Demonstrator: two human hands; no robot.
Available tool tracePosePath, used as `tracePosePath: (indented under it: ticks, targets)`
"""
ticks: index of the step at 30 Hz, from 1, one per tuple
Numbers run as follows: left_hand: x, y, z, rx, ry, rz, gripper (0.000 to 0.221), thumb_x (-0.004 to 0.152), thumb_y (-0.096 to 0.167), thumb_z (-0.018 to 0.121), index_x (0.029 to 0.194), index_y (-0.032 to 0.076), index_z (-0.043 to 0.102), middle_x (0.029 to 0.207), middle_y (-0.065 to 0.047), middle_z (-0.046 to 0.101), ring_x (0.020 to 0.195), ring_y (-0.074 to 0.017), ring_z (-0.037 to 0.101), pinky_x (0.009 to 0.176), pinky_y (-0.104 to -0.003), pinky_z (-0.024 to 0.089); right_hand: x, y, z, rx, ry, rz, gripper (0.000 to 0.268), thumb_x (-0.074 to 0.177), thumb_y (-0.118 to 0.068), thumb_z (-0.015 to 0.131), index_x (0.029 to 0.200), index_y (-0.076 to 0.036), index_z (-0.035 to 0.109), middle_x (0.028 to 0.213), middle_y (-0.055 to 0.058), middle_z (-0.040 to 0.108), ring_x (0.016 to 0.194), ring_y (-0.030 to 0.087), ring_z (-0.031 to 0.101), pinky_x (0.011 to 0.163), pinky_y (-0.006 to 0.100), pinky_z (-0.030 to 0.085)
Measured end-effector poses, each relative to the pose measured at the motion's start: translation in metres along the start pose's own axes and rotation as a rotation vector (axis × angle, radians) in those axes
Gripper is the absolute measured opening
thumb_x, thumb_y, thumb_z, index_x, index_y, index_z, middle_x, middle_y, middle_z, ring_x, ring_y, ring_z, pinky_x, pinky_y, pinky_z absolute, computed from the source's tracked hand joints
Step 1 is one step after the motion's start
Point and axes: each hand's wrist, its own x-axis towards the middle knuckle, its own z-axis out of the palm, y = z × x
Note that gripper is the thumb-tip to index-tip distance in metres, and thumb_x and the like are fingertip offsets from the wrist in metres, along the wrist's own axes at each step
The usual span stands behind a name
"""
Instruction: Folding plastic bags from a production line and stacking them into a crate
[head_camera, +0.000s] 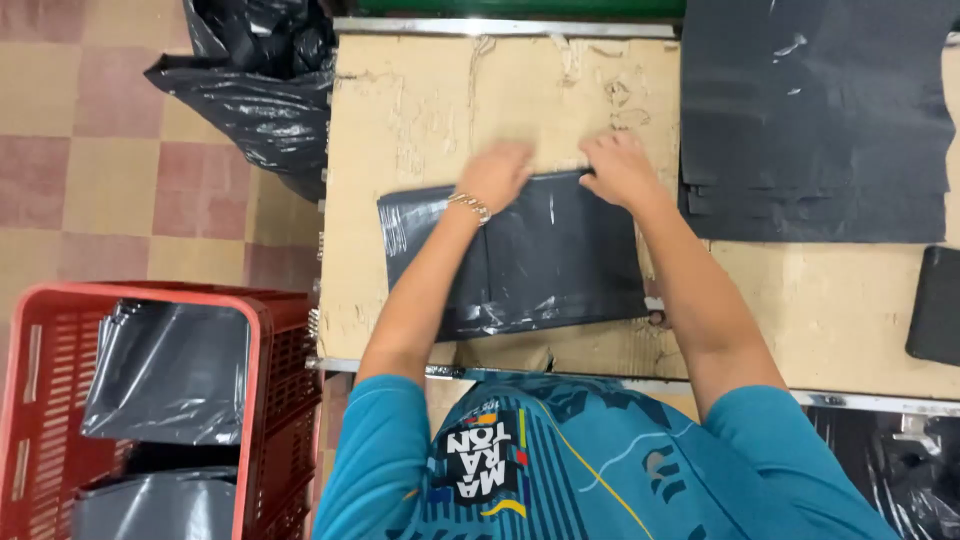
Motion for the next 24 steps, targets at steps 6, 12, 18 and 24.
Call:
tracePosePath:
  ticks: [6,12,18,24]
  targets:
    - [0.034,-0.027,0.013,-0.375,-0.362,0.062,0.038,0.098,0.044,0.055,0.116,0.017,0.074,0.121,-0.015,0.07,0.123,-0.0385,0.059,0.109,-0.047,0.044,-0.003,-0.013,-0.051,0.043,-0.075,-0.098,0.021,0.088,-0.039,0.068,0.102,-0.025,0.07,0.104,-0.002,0.07,0.113,0.027,0.059,0.099,0.049,0.038]
    - [-0.031,-0.099,-0.052,-0.286,-0.336,-0.191,0.031,0.098,0.04,0.057,0.112,0.019,0.074,0.118,-0.012,0.071,0.118,-0.0378,0.061,0.102,-0.052,0.049,-0.006,0.008,-0.058,0.141,0.088,-0.1,0.012,0.092,-0.032,0.068,0.096,-0.021,0.07,0.091,0.002,0.065,0.101,0.028,0.059,0.094,0.045,0.04]
    - [-0.116,-0.196,-0.067,0.475,-0.179,-0.491,0.022,0.094,0.054,0.057,0.108,0.042,0.068,0.103,0.013,0.07,0.11,-0.0162,0.059,0.085,-0.044,0.054,0.008,0.035,-0.013,0.071,0.28,0.049,0.007,0.091,-0.031,0.071,0.092,-0.025,0.069,0.087,-0.003,0.058,0.1,0.023,0.057,0.092,0.043,0.04]
    - [-0.036,-0.03,-0.055,0.191,0.118,-0.089,0.037,0.09,0.029,0.063,0.121,0.008,0.06,0.121,-0.015,0.062,0.109,-0.0359,0.057,0.072,-0.051,0.052,0.017,-0.008,-0.022,0.134,0.5,-0.092,0.01,0.087,-0.014,0.076,0.091,-0.014,0.067,0.094,0.003,0.057,0.093,0.032,0.049,0.083,0.046,0.041]
